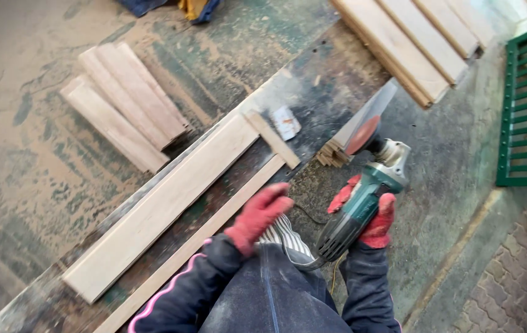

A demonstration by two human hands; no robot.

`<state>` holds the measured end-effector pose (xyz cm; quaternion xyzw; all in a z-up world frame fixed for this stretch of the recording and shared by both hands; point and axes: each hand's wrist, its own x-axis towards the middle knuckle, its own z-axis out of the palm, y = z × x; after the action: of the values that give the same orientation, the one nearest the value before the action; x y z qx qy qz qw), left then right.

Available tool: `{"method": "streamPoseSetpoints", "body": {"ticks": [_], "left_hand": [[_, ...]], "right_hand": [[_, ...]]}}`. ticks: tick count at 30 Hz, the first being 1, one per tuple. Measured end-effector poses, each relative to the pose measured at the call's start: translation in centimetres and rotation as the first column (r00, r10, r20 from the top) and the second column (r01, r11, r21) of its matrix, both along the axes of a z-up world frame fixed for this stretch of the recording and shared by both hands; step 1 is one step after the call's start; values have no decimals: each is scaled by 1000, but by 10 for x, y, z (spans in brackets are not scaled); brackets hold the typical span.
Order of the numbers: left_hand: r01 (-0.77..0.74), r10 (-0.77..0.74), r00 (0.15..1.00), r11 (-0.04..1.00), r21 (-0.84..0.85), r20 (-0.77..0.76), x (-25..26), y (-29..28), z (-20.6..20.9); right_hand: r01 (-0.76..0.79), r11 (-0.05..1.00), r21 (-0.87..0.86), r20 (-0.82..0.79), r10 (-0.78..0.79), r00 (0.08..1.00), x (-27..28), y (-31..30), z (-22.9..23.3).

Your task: Sanding wooden boards using an angle grinder with a sanding disc followed by manual hand-sanding with sandpaper.

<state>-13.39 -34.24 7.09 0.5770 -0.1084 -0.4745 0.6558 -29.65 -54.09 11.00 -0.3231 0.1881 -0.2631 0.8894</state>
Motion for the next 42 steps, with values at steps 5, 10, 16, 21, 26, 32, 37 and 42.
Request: {"method": "streamPoseSetpoints", "body": {"ticks": [5, 10, 16, 21, 26, 32, 37, 42], "left_hand": [[478, -483, 848, 875, -81, -216, -56, -102, 56], [466, -477, 789, 875, -128, -387, -87, -194, 58], [477, -486, 874, 859, 187, 0, -88, -261, 55], [466, -391, 827, 879, 103, -404, -79, -277, 72], [455, -589, 539, 805, -380, -603, -64, -277, 44], [538, -522, 809, 843, -14, -271, -17, -271, 39], [128, -147, 989, 875, 467, 5, -6, -223, 4], [-527, 475, 850, 782, 332, 228, -14, -118, -66]], "right_hand": [[12, 1000, 2, 64, -12, 998, -5, -53, 5], [110, 988, -107, 55, -105, 993, -22, -134, 16], [134, 986, -100, -27, -137, 990, -17, -202, 53], [-73, 990, -121, 49, 79, 996, -13, -222, 39], [-459, 879, 131, 585, 305, 752, 27, -220, -5], [-460, 880, 116, 171, 438, 882, 69, -249, -7], [-417, 766, -489, -655, -7, 756, 123, -270, -50], [-702, 138, -699, -654, -520, 549, 170, -302, -99]]}}
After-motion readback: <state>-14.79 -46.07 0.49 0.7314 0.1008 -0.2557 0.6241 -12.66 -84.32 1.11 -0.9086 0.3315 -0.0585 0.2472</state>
